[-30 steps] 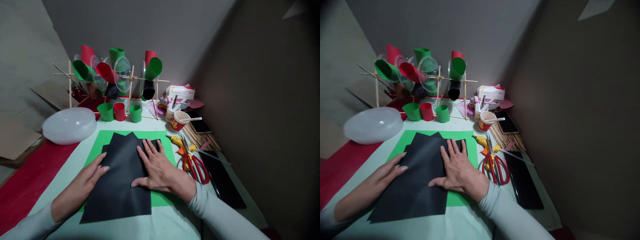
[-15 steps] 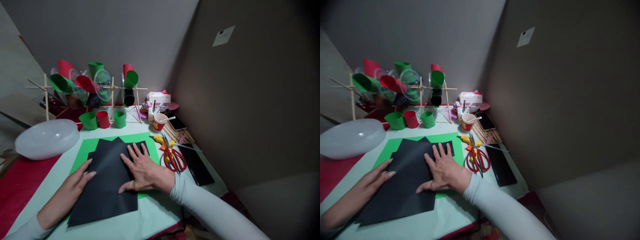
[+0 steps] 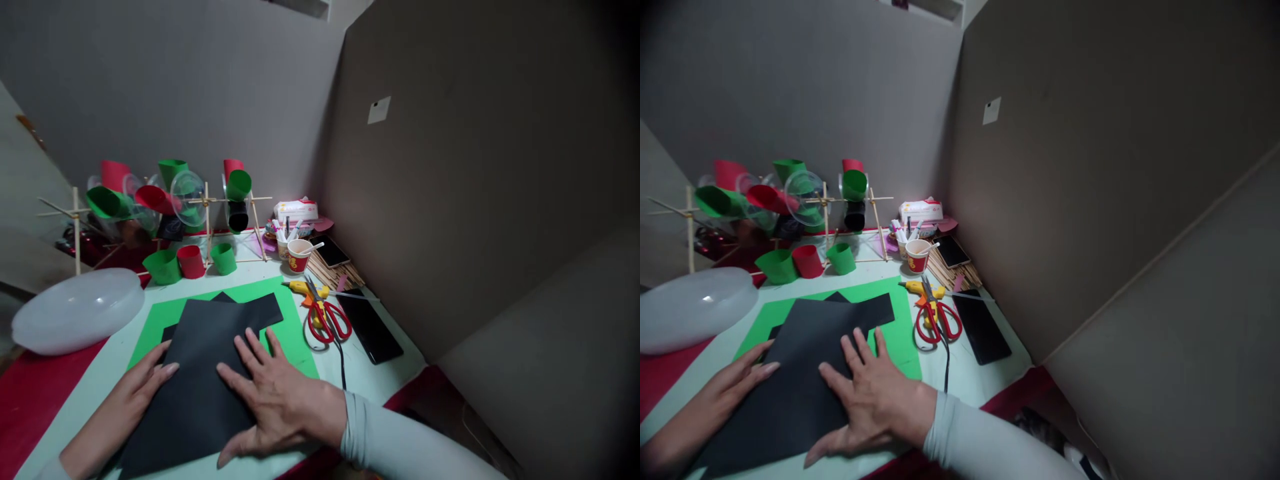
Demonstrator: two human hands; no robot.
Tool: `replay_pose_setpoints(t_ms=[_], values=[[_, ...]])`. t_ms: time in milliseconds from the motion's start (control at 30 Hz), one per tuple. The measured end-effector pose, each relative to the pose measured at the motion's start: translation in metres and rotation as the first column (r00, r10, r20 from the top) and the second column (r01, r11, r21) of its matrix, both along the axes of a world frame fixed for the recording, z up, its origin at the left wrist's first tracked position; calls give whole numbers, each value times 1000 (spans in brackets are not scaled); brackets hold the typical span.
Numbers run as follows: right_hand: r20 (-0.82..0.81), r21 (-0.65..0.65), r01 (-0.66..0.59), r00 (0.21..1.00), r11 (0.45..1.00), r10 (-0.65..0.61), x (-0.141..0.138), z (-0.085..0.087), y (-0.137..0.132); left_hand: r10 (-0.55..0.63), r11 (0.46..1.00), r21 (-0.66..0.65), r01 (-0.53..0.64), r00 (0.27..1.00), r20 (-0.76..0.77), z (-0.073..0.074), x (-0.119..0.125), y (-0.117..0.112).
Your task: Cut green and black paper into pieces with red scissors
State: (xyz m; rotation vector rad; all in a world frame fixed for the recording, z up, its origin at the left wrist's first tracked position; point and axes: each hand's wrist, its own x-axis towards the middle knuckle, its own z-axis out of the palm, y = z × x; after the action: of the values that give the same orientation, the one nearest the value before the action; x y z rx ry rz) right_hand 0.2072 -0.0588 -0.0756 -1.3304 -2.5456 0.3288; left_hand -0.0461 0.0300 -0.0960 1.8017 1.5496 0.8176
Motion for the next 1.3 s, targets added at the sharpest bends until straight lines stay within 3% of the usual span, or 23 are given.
replay_pose_setpoints(t_ms=[200, 367, 467, 567, 633, 667, 767, 867, 1100, 1300], values=[[-59, -26, -13, 998, 1000, 12, 3, 0, -10, 65, 983, -181, -27, 976, 209, -16, -10, 8], [-25, 3, -23, 999, 1000, 23, 3, 4, -11, 40, 989, -148, -1, 965, 260, -29, -22, 17], [48, 127, 45, 998, 991, -52, 11, 12, -7, 161, 948, -316, -51, 928, 335, -19, -24, 20], [124, 267, 253, 948, 930, -294, 32, 20, 4, 298, 893, -440, -97, 860, 415, 2, -19, 20], [130, 285, 391, 889, 875, -439, 50, 21, 12, 356, 905, -390, -171, 805, 474, 20, -10, 18], [137, 287, 456, 851, 842, -507, 58, 20, 15, 336, 920, -363, -146, 771, 541, 28, -4, 17], [166, 301, 570, 758, 765, -631, 74, 13, 20, 329, 943, -240, -229, 541, 774, 50, 16, 17], [197, 309, 574, 742, 758, -641, 79, 8, 20, 102, 991, -53, -121, 448, 888, 61, 29, 21], [293, 323, 597, 675, 734, -678, 87, 9, 15, 27, 979, 49, -196, 368, 929, 61, 27, 27], [330, 274, 605, 671, 748, -663, 95, 5, 15, 56, 975, 20, -223, 329, 943, 57, 21, 32]])
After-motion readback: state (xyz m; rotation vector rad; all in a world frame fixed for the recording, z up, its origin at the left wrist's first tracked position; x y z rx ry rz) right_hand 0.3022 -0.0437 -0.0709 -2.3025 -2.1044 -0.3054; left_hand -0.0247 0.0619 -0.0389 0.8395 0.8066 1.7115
